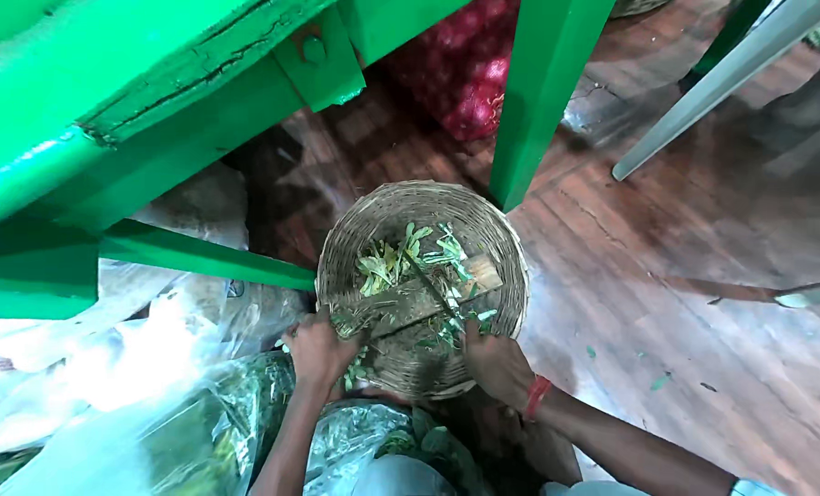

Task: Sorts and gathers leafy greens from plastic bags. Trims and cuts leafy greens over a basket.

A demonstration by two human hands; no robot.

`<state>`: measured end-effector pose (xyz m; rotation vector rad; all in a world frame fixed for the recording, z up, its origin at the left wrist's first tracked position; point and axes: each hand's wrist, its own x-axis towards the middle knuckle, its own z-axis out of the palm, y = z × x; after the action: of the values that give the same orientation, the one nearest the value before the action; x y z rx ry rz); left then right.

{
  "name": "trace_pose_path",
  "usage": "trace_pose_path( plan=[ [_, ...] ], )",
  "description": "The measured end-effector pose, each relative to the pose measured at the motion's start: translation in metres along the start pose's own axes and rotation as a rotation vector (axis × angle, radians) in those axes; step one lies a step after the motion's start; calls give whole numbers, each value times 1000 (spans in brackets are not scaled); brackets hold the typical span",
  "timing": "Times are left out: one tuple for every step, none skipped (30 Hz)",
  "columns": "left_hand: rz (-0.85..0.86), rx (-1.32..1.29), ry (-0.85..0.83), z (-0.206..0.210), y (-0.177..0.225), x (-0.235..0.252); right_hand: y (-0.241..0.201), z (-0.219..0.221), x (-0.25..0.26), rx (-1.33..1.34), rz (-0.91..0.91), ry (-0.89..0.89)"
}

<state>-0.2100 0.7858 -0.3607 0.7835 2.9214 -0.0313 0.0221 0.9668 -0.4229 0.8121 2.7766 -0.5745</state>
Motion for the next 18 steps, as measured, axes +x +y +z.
trace_pose_path(
  plan=[
    [44,-86,48,0,-3,-6,0,-6,7,38,26,-80],
    [86,-190,94,0,-6,-11,1,-10,17,71,50,-153],
    [127,-291,141,0,-8,-17,3,-12,27,81,59,-188],
    [149,-379,168,-2,-8,-23,4,-12,36,79,46,-182],
    [172,-442,194,-4,-7,-28,5,-15,42,84,13,-132],
    [192,-495,213,-5,-6,-32,4,-20,45,117,-44,-38],
    [209,-545,231,-8,-4,-35,1,-30,45,190,-123,71],
    [220,-587,247,-11,-1,-39,-3,-45,43,325,-212,145],
    [227,-627,262,-14,4,-43,-10,-62,39,506,-294,148],
    [233,-664,271,-17,10,-46,-19,-79,35,712,-361,93],
    [248,-696,283,-18,15,-49,-28,-92,30,908,-417,22],
    [268,-725,296,-19,19,-51,-36,-100,28,1041,-469,-15],
    [290,-748,309,-20,24,-52,-42,-105,27,1084,-516,0],
    [303,-759,322,-21,30,-54,-47,-107,27,1038,-545,61],
    [308,-755,331,-22,34,-56,-50,-108,27,947,-568,141],
    [309,-733,345,-23,38,-58,-50,-109,27,837,-604,205],
    [312,-695,364,-23,41,-60,-49,-110,26,706,-655,269],
    [325,-647,385,-22,44,-61,-48,-110,25,572,-711,318]
  ],
)
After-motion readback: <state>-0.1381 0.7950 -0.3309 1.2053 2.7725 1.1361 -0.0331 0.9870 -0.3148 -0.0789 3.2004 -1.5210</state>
